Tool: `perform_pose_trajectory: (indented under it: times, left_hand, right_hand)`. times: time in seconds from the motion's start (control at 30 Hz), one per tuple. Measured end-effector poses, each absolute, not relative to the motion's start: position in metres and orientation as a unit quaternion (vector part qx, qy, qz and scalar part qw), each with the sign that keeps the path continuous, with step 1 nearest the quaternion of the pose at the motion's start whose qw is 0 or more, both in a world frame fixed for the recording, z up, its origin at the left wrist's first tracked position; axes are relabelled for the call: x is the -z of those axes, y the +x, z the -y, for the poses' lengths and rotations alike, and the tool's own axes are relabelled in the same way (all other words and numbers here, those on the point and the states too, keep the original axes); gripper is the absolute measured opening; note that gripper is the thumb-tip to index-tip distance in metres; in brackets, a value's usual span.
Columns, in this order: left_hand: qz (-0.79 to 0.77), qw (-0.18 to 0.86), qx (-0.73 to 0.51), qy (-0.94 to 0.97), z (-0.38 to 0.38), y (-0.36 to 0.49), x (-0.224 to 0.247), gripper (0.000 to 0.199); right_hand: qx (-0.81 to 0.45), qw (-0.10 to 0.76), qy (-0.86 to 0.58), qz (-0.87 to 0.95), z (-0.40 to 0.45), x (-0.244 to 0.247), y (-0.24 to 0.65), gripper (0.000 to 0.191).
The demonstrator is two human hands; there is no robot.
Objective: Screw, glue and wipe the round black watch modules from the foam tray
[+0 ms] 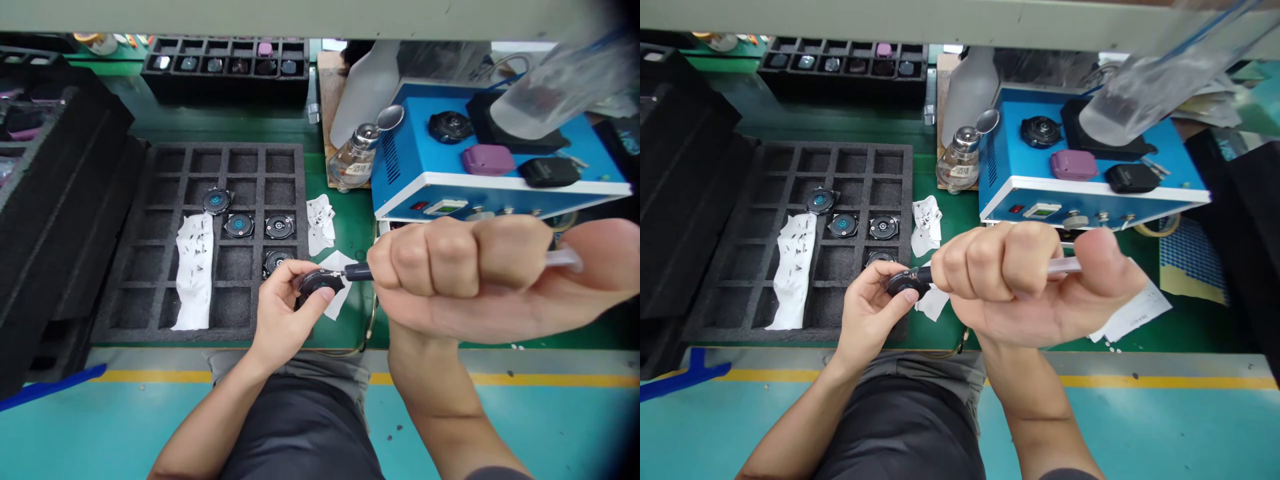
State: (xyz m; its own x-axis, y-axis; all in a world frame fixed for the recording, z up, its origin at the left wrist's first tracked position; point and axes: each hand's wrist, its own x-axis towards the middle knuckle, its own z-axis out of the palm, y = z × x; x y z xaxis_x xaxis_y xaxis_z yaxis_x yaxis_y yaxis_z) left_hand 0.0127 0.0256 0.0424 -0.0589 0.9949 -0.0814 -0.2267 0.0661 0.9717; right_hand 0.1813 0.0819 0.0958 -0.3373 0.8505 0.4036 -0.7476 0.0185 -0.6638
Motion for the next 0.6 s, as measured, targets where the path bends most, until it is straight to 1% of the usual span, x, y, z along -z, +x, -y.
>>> perform_pose_trajectory:
  times: [0.43,0.6]
  left_hand:
    - [-0.466,0.563,-0.556,0.395,-0.0253,0.0132,-0.0403,0.024]
    - [-0.478,0.568,-0.548,0.385,-0.0248,0.0135,-0.0415,0.024]
  right_hand:
    - [-0.697,0.554,-0.093,0.445,-0.0794,-0.0954,0.1809,0.064]
    - [-0.690,0.526,-0.103,0.486,-0.0769,-0.1012,0.1815,0.063]
